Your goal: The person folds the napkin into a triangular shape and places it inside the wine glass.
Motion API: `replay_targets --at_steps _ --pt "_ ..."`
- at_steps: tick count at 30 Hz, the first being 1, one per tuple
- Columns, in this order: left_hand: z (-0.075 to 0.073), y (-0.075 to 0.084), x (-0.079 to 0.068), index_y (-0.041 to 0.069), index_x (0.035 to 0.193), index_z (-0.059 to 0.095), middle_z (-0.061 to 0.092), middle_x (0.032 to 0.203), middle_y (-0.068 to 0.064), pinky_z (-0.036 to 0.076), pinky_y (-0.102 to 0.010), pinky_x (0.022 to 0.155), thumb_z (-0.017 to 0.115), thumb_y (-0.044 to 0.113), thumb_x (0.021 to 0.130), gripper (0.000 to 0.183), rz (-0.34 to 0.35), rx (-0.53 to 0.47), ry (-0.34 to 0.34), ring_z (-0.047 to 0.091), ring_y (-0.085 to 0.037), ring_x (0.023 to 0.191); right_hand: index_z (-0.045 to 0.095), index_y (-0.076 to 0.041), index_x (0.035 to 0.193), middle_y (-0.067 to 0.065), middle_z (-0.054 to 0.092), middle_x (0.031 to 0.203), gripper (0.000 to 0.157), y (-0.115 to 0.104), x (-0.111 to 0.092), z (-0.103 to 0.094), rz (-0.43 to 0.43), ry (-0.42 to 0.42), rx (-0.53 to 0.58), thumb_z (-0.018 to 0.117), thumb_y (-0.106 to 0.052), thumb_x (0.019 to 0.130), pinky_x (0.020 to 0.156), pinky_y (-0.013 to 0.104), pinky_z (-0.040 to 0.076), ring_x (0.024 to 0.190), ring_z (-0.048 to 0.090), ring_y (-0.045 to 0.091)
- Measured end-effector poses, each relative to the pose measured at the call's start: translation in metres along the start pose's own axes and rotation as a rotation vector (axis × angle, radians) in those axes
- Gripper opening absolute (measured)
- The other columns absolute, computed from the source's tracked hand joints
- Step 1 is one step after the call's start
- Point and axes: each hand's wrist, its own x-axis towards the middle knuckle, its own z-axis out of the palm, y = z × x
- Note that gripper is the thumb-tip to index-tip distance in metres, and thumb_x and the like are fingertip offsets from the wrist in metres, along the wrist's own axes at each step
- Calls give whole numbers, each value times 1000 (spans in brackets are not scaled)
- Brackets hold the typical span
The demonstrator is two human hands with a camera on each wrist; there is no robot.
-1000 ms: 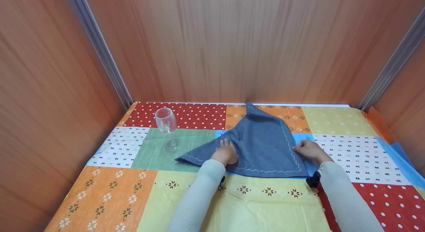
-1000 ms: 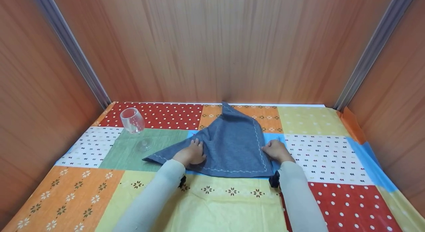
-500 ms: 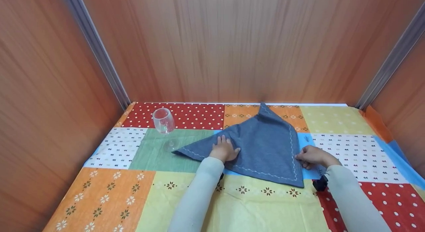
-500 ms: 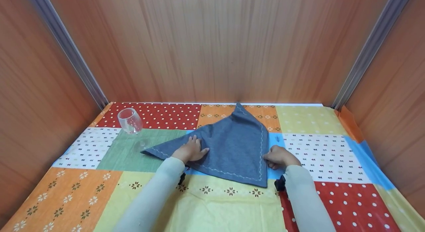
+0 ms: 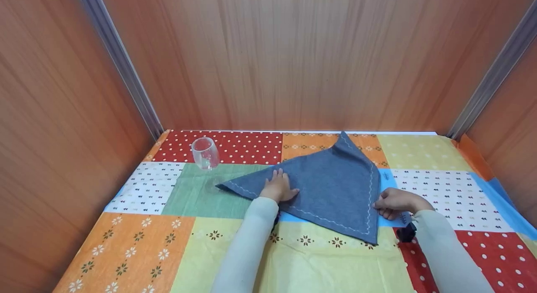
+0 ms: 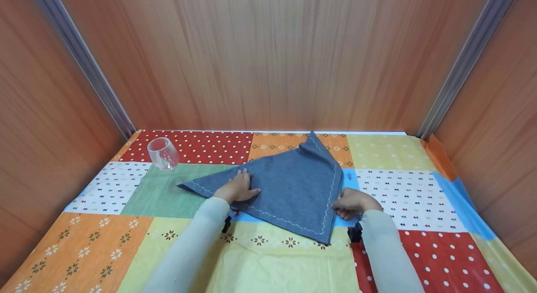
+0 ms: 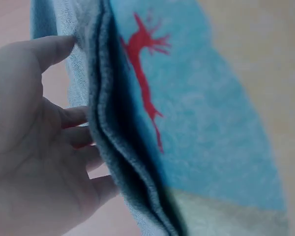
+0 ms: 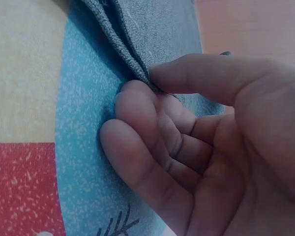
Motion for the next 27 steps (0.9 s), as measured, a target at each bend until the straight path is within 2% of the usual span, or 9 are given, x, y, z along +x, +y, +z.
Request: replay_targets --at_steps 3,8,11,16,20,24,27 --pt "3 4 -4 0 154 34 24 162 -18 24 -54 116 56 44 101 72 -21 39 27 17 -33 150 62 -4 83 4 61 72 22 0 0 0 8 4 -5 61 -19 98 57 26 53 59 57 12" --pt "7 22 -12 4 152 40 32 160 -15 39 -52 108 51 40 105 60 -76 177 44 27 -33 147 62 -4 82 4 61 72 22 0 -1 0 -3 1 -7 60 -19 99 57 27 52 59 57 12" --pt "11 25 -12 5 154 38 31 160 -14 38 -52 109 49 42 105 63 -75 205 40 27 -33 147 61 -3 83 4 61 72 23 0 -3 -1 -18 -3 -1 60 -19 99 57 26 53 59 58 12" --pt "11 23 -15 5 155 34 27 162 -15 32 -55 112 52 51 101 73 -51 174 40 22 -34 149 57 -1 91 6 61 74 21 1 -3 -2 -16 29 40 56 -19 101 59 28 54 60 59 12" --pt "9 22 -21 5 156 33 25 162 -16 30 -56 113 53 51 101 75 -39 140 42 20 -35 149 53 2 96 8 62 74 29 0 2 -2 -2 100 79 52 -26 104 59 30 55 59 61 13" --pt "12 19 -21 4 155 33 25 162 -17 29 -57 113 54 50 100 75 -34 130 48 20 -36 149 51 -1 91 8 60 72 35 0 11 -2 2 228 87 50 -33 105 59 30 55 60 60 15" --pt "12 19 -21 3 155 33 25 162 -18 28 -57 113 55 50 100 75 -30 119 47 20 -36 149 52 -4 84 6 58 72 35 2 18 -3 1 331 85 48 -32 105 59 29 54 61 59 15"
